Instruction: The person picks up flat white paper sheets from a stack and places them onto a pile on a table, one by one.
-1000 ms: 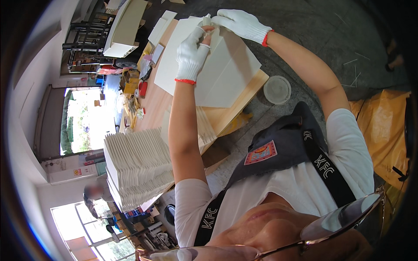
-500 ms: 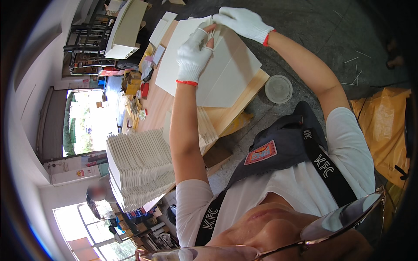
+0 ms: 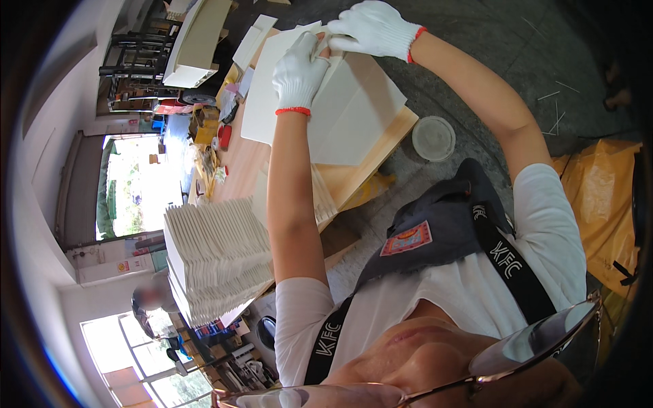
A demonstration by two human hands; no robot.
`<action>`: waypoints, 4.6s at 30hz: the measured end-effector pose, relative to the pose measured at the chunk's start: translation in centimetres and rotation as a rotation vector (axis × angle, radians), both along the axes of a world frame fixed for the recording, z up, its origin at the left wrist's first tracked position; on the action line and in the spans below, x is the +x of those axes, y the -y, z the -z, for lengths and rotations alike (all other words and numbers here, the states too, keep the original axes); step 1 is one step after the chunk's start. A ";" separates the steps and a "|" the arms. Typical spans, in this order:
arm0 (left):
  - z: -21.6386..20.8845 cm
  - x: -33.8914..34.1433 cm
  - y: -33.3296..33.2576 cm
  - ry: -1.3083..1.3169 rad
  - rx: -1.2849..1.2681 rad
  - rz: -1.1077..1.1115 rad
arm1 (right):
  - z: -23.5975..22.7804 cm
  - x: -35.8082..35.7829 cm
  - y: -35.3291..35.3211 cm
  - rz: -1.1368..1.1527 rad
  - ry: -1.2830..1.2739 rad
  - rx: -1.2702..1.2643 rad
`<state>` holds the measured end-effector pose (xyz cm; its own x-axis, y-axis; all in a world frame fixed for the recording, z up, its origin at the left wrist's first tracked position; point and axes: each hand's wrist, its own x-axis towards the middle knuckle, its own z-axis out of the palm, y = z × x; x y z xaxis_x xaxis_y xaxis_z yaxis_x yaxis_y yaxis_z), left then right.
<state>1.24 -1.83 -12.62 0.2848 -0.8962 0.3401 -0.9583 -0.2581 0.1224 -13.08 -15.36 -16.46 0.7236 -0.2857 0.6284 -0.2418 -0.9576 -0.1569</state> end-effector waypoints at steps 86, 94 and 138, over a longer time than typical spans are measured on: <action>0.9 1.1 -1.3 -0.293 -0.095 0.178 | 2.7 1.5 -1.4 -0.020 0.228 0.627; 0.6 0.9 -1.4 -0.260 -0.113 0.206 | 2.4 1.0 -1.7 0.001 0.246 0.650; 0.8 2.2 -0.2 -0.328 -0.010 0.144 | 2.0 2.1 -0.4 -0.034 0.092 0.634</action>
